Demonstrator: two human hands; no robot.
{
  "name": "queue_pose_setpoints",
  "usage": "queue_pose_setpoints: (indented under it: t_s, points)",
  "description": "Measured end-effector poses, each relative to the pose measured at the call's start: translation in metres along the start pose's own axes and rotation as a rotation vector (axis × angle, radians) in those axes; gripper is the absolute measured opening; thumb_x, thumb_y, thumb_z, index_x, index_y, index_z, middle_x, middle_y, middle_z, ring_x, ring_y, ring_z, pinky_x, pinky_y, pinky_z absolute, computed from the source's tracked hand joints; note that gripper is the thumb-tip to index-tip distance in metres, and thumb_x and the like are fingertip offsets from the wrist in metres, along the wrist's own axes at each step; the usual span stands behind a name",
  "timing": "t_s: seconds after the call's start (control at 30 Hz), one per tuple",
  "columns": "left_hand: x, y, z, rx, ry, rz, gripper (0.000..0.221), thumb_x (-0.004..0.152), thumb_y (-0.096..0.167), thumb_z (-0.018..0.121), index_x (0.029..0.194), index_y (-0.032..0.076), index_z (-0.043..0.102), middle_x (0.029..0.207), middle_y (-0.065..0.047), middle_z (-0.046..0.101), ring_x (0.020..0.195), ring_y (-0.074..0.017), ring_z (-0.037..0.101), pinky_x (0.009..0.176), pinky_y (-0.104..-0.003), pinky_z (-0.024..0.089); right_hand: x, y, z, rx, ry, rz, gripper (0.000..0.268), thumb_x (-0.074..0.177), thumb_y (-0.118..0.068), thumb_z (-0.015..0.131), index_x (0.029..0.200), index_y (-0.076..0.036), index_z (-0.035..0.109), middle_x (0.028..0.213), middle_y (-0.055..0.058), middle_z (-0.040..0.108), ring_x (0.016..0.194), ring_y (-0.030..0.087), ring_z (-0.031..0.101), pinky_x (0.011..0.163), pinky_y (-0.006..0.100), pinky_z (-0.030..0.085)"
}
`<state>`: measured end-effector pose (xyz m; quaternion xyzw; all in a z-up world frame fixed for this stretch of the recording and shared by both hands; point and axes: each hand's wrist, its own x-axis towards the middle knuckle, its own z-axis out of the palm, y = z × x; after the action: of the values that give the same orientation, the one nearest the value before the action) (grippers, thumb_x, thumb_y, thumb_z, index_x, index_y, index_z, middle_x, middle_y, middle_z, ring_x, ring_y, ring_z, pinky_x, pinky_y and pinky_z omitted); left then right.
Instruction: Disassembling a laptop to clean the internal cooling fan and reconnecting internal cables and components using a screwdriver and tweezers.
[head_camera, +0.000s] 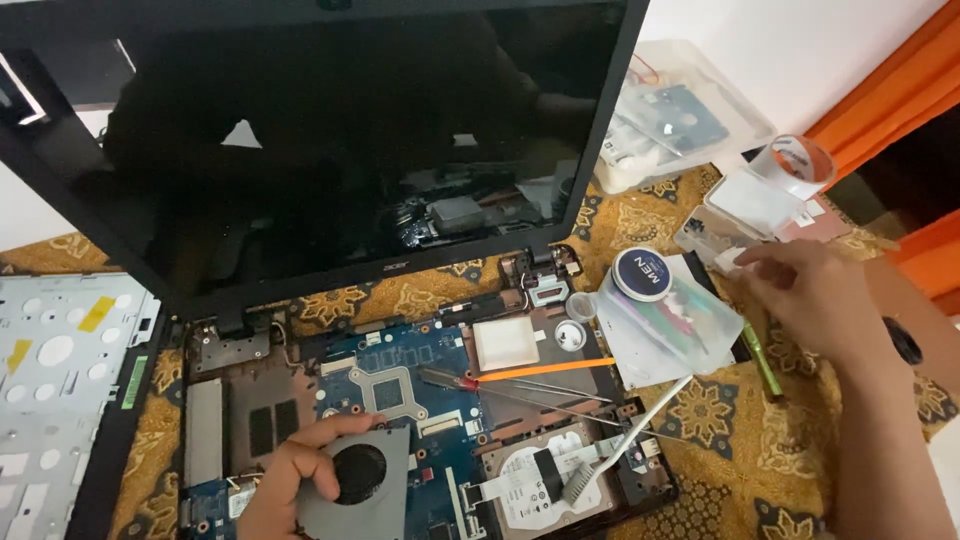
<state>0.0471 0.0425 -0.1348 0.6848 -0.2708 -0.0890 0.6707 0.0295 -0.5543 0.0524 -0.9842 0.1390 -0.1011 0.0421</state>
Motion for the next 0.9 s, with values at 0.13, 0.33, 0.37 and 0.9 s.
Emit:
queue_pose_setpoints:
  t_s: [0.13,0.33,0.37,0.9]
  points:
    - [0.007,0.024,0.001,0.034,-0.034,0.008,0.032,0.082,0.025,0.084,0.100,0.016,0.060,0.147,-0.019,0.061,0.145,-0.0388,0.052,0.114,-0.056,0.041,-0.002,-0.001,0.002,0.024,-0.077,0.079,0.016,0.101,-0.027,0.070,0.104,-0.020,0.084,0.078,0.006,0.079,0.067,0.019,0.068,0.069,0.034,0.048]
    - [0.011,0.079,0.025,-0.080,0.062,-0.087,0.048,0.070,0.026,0.094,0.096,0.014,0.055,0.149,-0.019,0.056,0.146,-0.0380,0.052,0.108,-0.055,0.054,-0.011,-0.010,-0.004,-0.129,0.051,0.002,0.040,0.098,-0.039,0.074,0.128,-0.014,0.078,0.091,-0.002,0.079,0.080,0.017,0.073,0.068,0.035,0.058]
    - [0.015,0.086,0.036,-0.076,0.070,-0.093,0.048,0.070,0.026,0.094,0.096,0.014,0.055,0.149,-0.019,0.056,0.146,-0.0380,0.052,0.108,-0.055,0.054,-0.014,-0.018,-0.009,-0.123,0.045,-0.006,0.040,0.098,-0.039,0.074,0.128,-0.014,0.078,0.091,-0.002,0.079,0.080,0.017,0.073,0.068,0.035,0.058]
    - [0.043,0.120,0.062,-0.819,0.828,-0.728,0.012,0.086,-0.002,0.048,0.084,0.003,0.058,0.135,-0.019,0.062,0.131,-0.0526,0.060,0.103,-0.076,0.060,-0.006,-0.178,-0.025,0.097,-0.384,-0.768,0.056,0.075,-0.018,0.085,0.129,-0.018,0.074,0.122,0.005,0.069,0.120,0.028,0.056,0.102,0.051,0.047]
